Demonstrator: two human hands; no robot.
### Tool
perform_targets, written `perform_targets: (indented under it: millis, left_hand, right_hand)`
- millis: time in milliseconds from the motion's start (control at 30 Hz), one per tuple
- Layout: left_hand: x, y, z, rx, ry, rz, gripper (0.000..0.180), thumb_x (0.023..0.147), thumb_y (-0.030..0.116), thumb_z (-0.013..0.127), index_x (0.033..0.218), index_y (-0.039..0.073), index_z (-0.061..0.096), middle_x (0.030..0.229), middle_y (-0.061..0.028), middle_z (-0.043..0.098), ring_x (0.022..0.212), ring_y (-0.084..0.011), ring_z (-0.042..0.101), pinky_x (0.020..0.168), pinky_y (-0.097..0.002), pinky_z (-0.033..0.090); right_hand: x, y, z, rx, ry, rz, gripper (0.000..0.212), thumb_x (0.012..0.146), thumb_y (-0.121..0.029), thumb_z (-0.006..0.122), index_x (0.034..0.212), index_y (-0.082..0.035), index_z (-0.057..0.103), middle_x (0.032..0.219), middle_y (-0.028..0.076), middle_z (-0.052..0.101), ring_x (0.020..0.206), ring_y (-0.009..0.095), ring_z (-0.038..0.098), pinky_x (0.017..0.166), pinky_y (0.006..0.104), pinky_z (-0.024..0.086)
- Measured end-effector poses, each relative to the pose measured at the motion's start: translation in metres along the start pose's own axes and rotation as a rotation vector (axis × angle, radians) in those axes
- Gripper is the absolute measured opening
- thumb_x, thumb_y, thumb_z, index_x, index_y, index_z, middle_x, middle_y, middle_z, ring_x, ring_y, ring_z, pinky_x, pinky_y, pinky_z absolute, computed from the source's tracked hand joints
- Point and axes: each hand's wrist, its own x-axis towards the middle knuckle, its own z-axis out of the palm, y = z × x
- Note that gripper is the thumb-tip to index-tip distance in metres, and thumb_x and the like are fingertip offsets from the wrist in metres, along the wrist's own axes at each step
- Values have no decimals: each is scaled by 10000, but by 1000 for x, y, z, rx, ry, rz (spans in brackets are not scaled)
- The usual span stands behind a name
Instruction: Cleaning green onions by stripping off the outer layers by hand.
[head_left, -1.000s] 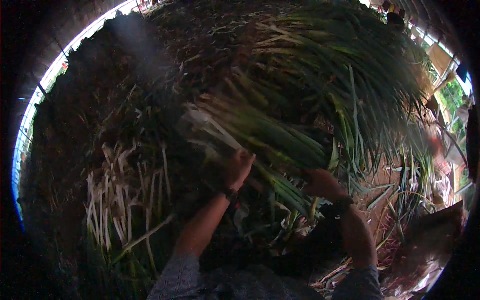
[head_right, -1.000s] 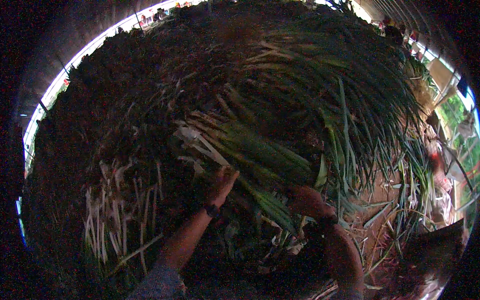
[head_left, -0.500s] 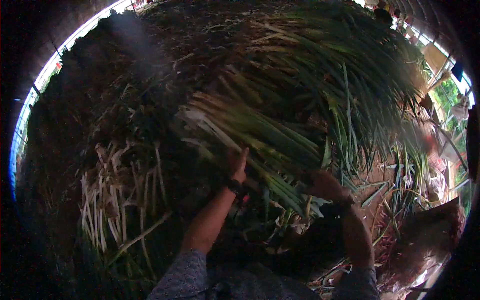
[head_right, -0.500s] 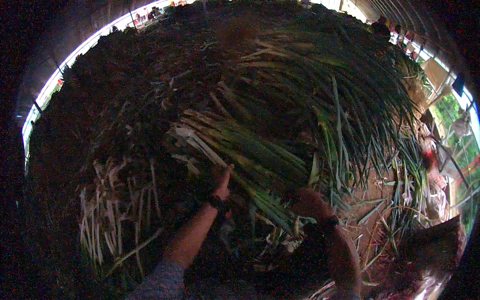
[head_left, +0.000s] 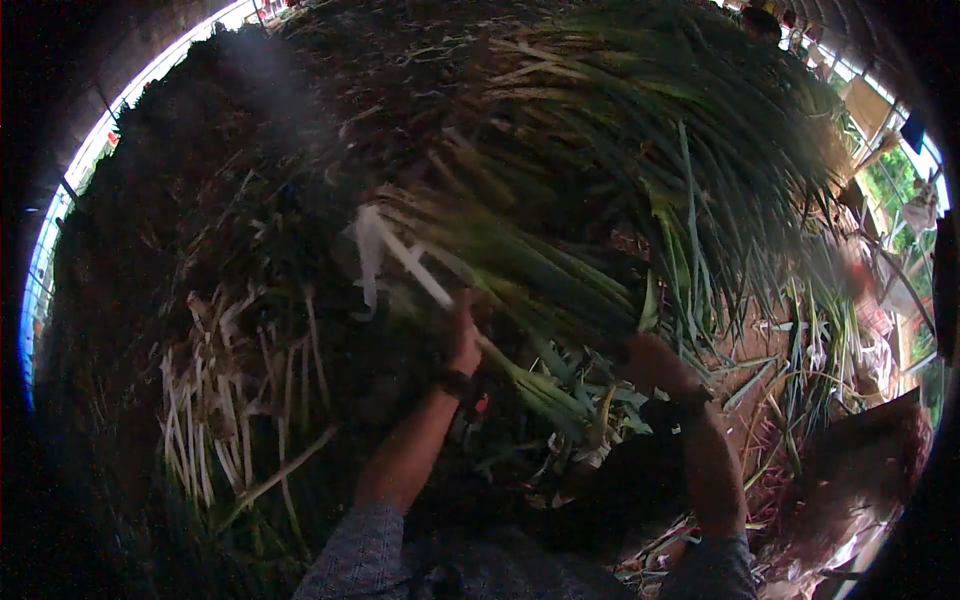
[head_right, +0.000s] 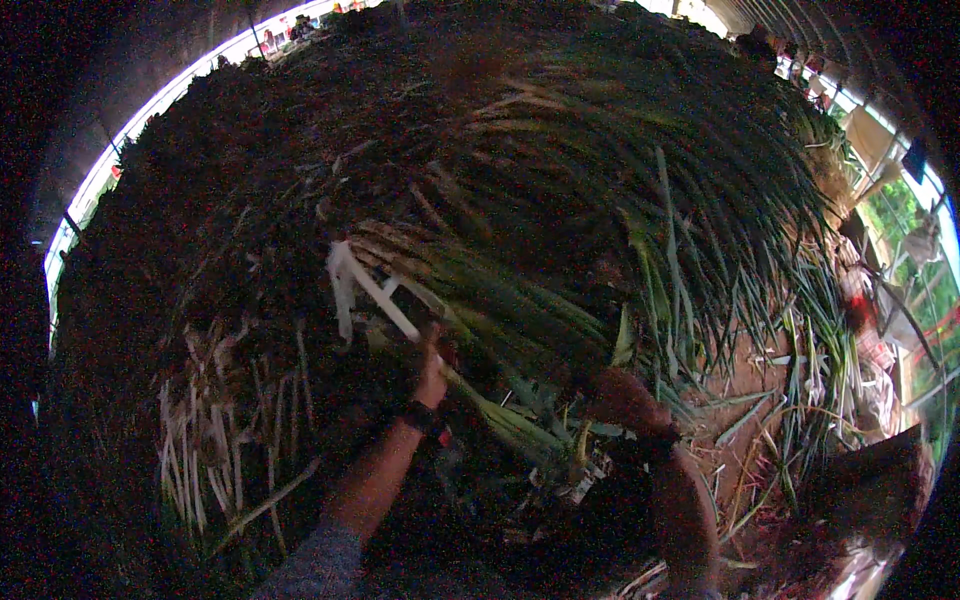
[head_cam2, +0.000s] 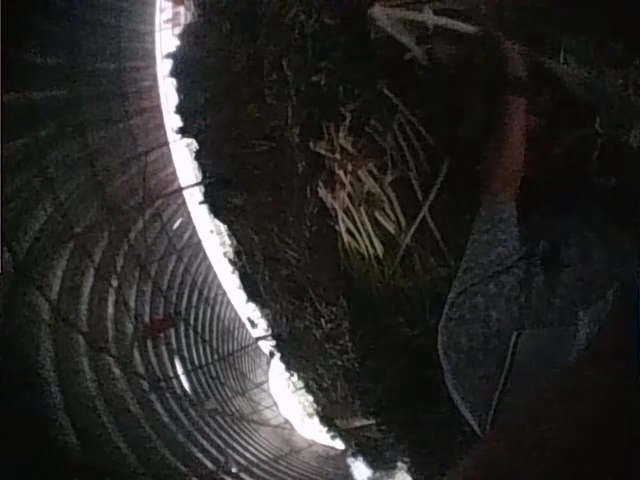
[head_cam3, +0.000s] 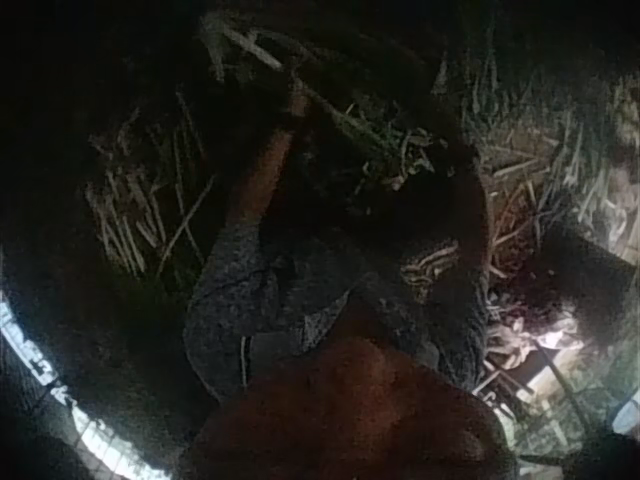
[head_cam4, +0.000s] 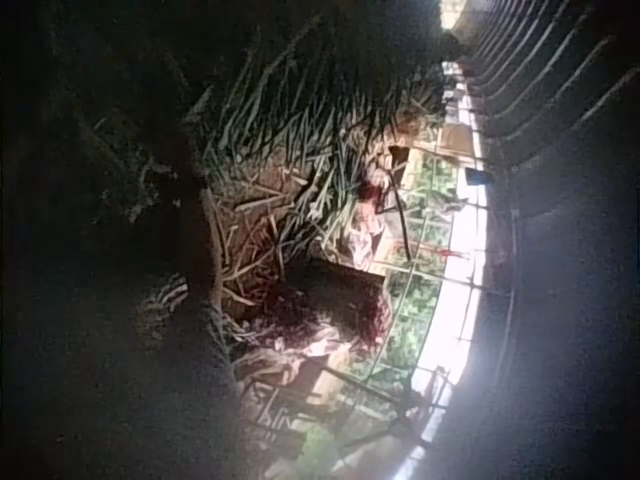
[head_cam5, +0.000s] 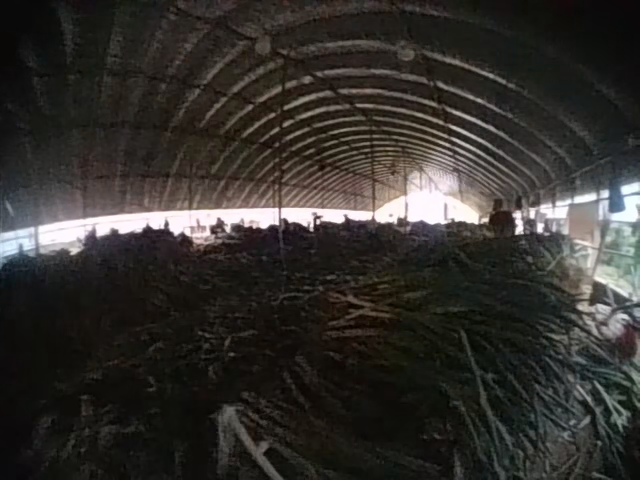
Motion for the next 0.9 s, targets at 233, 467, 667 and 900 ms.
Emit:
perform_targets:
  millis: [233,467,667,900]
  left_hand:
    - [-14,42,32,207,-295,-258,434,965,349,585,1331,120,542,1280,-48,551,1169,-216,543,945,-380,478]
    - [34,-20,-1,83,-161,-133,348,897,352,658,1093,66,629,992,-21,601,896,-183,558,817,-347,451]
    - [1,7,34,284,-150,-127,443,919,392,636,1249,99,591,985,0,518,834,-119,482,653,-310,404]
    - [-29,55,49,128,-269,-252,354,901,414,666,1095,119,639,1036,3,543,951,-162,521,800,-350,448]
  right_hand:
    - [8,22,9,-96,90,-65,413,799,-366,719,1072,-59,672,926,216,702,845,434,681,740,509,540]
    - [29,23,23,-93,167,-96,424,755,-293,718,1109,-64,677,931,202,705,865,396,691,750,490,546]
    - [4,30,9,-106,91,52,523,708,-260,736,1198,-93,668,981,194,707,919,372,690,792,456,553]
    - [19,19,2,-174,89,38,556,714,-254,723,1243,-101,652,1079,204,692,1026,379,664,885,468,529]
